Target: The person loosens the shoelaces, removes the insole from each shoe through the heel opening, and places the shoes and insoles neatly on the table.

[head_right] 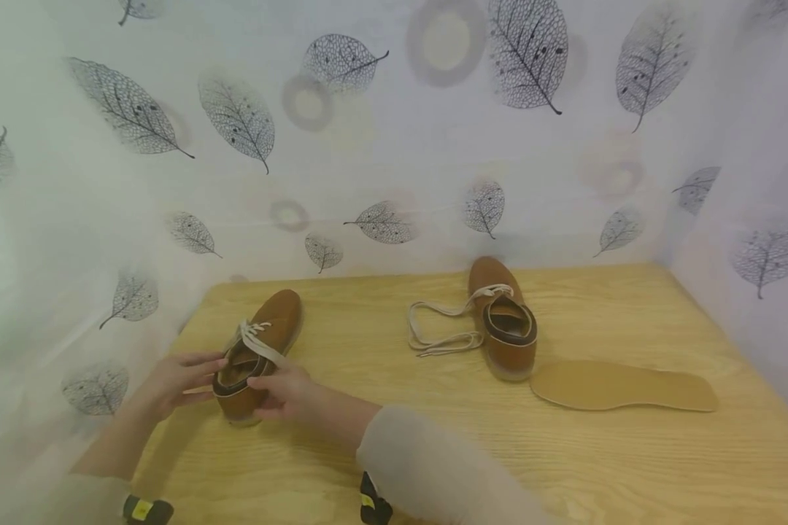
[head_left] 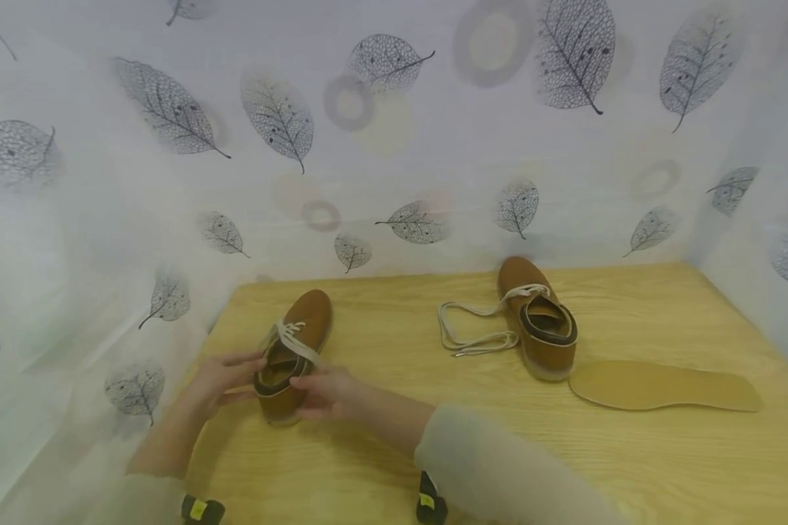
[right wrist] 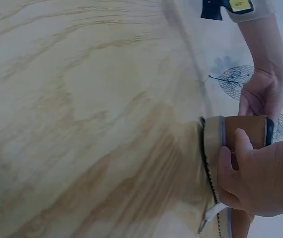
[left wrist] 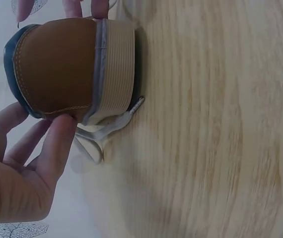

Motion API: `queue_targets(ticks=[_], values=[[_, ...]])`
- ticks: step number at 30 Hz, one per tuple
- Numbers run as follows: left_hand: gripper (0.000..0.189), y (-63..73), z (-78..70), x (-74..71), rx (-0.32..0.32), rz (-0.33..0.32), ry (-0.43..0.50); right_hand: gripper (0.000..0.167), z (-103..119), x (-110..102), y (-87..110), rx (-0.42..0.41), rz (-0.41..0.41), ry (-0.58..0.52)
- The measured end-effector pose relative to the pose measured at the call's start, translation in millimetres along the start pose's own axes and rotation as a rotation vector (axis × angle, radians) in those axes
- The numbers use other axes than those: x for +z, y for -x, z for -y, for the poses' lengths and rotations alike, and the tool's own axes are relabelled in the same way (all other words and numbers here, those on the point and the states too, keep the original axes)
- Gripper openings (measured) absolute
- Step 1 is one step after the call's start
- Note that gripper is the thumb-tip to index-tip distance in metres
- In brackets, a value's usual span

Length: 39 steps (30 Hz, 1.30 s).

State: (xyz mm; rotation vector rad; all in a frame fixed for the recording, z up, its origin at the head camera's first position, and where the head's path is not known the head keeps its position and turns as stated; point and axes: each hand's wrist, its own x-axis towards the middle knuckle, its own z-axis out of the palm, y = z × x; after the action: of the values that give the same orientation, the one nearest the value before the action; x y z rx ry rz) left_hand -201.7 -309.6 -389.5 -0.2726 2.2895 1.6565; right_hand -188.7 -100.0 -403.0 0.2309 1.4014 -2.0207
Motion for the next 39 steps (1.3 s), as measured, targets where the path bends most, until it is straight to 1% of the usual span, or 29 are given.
queue_targets(ticks=[2, 6, 8, 10, 12, 14, 16, 19, 21, 24, 27, 32, 39], values=[[0.065, 0.0, 1.1, 1.6, -0.010, 0.001, 0.011, 0.043, -3.4, 0.3, -0.9, -0.021, -0.004, -0.003], [0.067, -1.5, 3.5, 3.3, -0.052, 0.000, 0.041, 0.044, -3.5, 2.1, -0.8, -0.023, -0.029, -0.017], [0.068, -3.2, 5.0, 5.1, -0.068, -0.011, 0.060, 0.044, -2.2, 3.0, 0.6, -0.026, -0.037, -0.022], [0.068, -4.7, 6.3, 8.2, -0.061, -0.012, 0.079, 0.045, -1.0, 3.1, 2.4, -0.031, -0.047, -0.024], [0.069, -5.7, 7.9, 12.6, -0.053, -0.008, 0.092, 0.047, -0.4, 2.6, 3.9, -0.045, -0.061, -0.039], [0.071, -4.2, 9.1, 19.3, -0.064, -0.016, 0.091, 0.048, -0.5, 1.0, 5.7, -0.054, -0.078, -0.042], [0.074, -1.1, 10.7, 26.1, -0.086, -0.025, 0.112, 0.050, -1.2, -1.2, 6.5, -0.053, -0.102, -0.046], [0.075, 5.2, 11.2, 36.2, -0.125, -0.071, 0.167, 0.050, -1.3, -4.9, 7.5, -0.037, -0.132, -0.041], [0.074, 8.0, 10.6, 40.8, -0.128, -0.090, 0.231, 0.050, -0.8, -6.9, 7.2, -0.026, -0.144, -0.042], [0.072, 10.6, 8.8, 45.6, -0.125, -0.112, 0.283, 0.052, 1.7, -8.6, 8.6, -0.019, -0.152, -0.042], [0.072, 11.9, 9.3, 51.7, -0.126, -0.117, 0.300, 0.054, 2.0, -11.6, 11.7, -0.017, -0.160, -0.048], [0.070, 12.6, 9.1, 59.2, -0.119, -0.140, 0.323, 0.052, 3.4, -13.9, 14.2, -0.037, -0.163, -0.014], [0.068, 14.7, 7.7, 74.3, -0.101, -0.152, 0.381, 0.052, 3.3, -24.1, 19.2, -0.040, -0.201, 0.006]])
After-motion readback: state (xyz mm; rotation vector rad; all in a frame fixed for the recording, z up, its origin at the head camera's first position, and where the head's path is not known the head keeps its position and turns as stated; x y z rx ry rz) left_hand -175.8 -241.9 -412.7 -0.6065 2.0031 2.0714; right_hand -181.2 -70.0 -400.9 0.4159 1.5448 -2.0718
